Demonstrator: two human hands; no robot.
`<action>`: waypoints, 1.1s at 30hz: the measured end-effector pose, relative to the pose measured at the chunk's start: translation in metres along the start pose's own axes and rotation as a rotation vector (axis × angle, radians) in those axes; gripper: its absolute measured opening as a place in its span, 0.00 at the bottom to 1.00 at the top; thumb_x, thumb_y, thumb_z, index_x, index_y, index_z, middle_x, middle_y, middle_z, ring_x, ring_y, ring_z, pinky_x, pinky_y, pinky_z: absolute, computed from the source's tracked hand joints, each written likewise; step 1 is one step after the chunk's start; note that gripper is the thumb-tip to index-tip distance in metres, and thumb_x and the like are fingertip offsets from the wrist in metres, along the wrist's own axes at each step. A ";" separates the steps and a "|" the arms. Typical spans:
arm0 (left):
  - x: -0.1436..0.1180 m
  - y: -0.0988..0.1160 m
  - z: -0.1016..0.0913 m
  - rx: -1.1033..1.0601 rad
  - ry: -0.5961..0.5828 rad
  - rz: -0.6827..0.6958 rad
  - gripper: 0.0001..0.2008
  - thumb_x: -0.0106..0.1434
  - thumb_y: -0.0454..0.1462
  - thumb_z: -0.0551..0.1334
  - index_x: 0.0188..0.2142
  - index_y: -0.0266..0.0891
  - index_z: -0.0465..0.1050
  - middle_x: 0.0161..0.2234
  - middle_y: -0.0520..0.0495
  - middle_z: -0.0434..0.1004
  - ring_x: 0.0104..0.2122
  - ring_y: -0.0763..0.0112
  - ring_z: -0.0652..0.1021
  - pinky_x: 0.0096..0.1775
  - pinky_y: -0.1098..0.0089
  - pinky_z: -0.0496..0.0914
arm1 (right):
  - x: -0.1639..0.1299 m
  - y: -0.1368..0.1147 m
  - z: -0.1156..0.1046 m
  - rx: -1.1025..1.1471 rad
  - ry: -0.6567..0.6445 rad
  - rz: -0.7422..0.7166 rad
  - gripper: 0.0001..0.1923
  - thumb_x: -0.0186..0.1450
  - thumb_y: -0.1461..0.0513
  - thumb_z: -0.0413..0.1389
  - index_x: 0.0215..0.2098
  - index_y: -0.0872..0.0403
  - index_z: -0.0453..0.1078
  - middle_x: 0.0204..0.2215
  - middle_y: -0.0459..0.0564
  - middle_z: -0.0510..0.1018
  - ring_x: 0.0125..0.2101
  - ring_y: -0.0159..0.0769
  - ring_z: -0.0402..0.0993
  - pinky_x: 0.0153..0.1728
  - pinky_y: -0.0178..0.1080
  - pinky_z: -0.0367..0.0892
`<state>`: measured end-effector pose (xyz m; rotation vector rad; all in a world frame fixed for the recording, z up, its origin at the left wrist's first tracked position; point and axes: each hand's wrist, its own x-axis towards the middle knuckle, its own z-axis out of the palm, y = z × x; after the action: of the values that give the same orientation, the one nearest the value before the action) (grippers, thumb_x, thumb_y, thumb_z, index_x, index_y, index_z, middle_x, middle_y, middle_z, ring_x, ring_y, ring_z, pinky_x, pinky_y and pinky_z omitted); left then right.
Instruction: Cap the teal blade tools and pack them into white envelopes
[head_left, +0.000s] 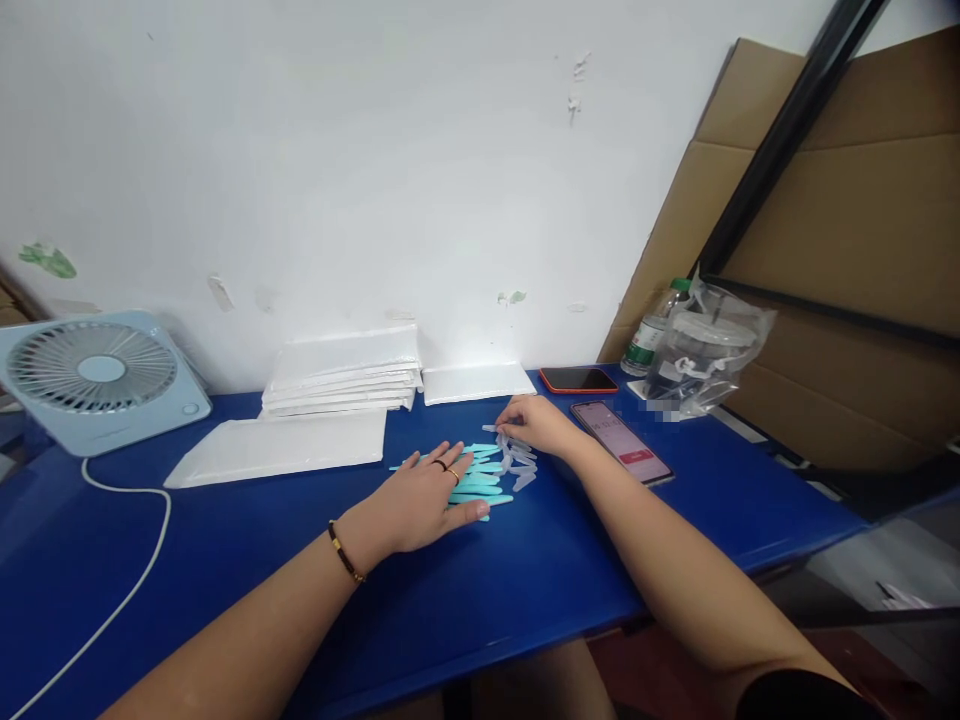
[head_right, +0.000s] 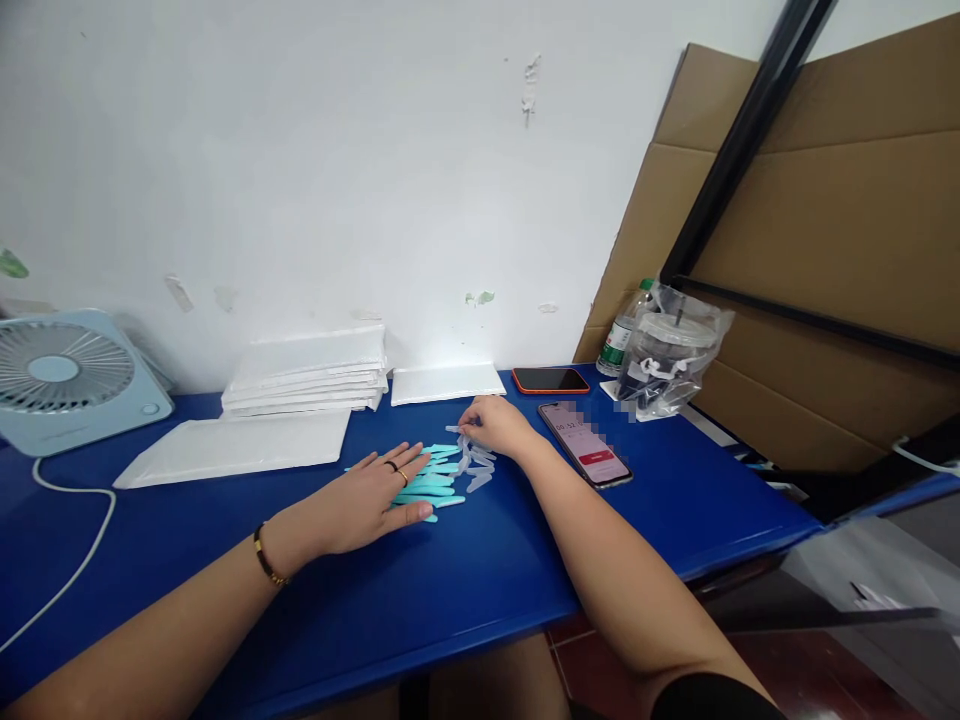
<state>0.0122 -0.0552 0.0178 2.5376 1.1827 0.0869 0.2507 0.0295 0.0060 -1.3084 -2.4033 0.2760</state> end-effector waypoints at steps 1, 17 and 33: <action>0.002 0.000 -0.001 -0.016 0.039 -0.012 0.33 0.62 0.57 0.42 0.62 0.45 0.48 0.63 0.46 0.50 0.61 0.57 0.53 0.57 0.58 0.52 | 0.001 0.001 0.000 -0.007 0.002 0.015 0.08 0.58 0.60 0.57 0.33 0.52 0.77 0.32 0.49 0.76 0.31 0.32 0.69 0.31 0.32 0.61; 0.030 -0.058 -0.005 -0.128 0.367 -0.314 0.08 0.56 0.41 0.56 0.29 0.40 0.70 0.29 0.49 0.74 0.30 0.68 0.73 0.28 0.71 0.63 | 0.010 0.002 0.005 0.205 -0.096 0.127 0.04 0.53 0.62 0.59 0.25 0.55 0.74 0.23 0.45 0.76 0.24 0.28 0.67 0.24 0.30 0.58; 0.035 -0.057 -0.003 -0.074 0.433 -0.299 0.07 0.56 0.41 0.57 0.29 0.41 0.72 0.30 0.50 0.75 0.31 0.68 0.74 0.29 0.70 0.63 | 0.016 -0.013 0.016 0.268 0.016 -0.007 0.03 0.55 0.63 0.59 0.29 0.53 0.75 0.32 0.48 0.75 0.30 0.31 0.70 0.31 0.33 0.63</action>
<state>-0.0070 0.0062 -0.0015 2.3115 1.6700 0.6186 0.2261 0.0358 0.0003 -1.1747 -2.2631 0.5626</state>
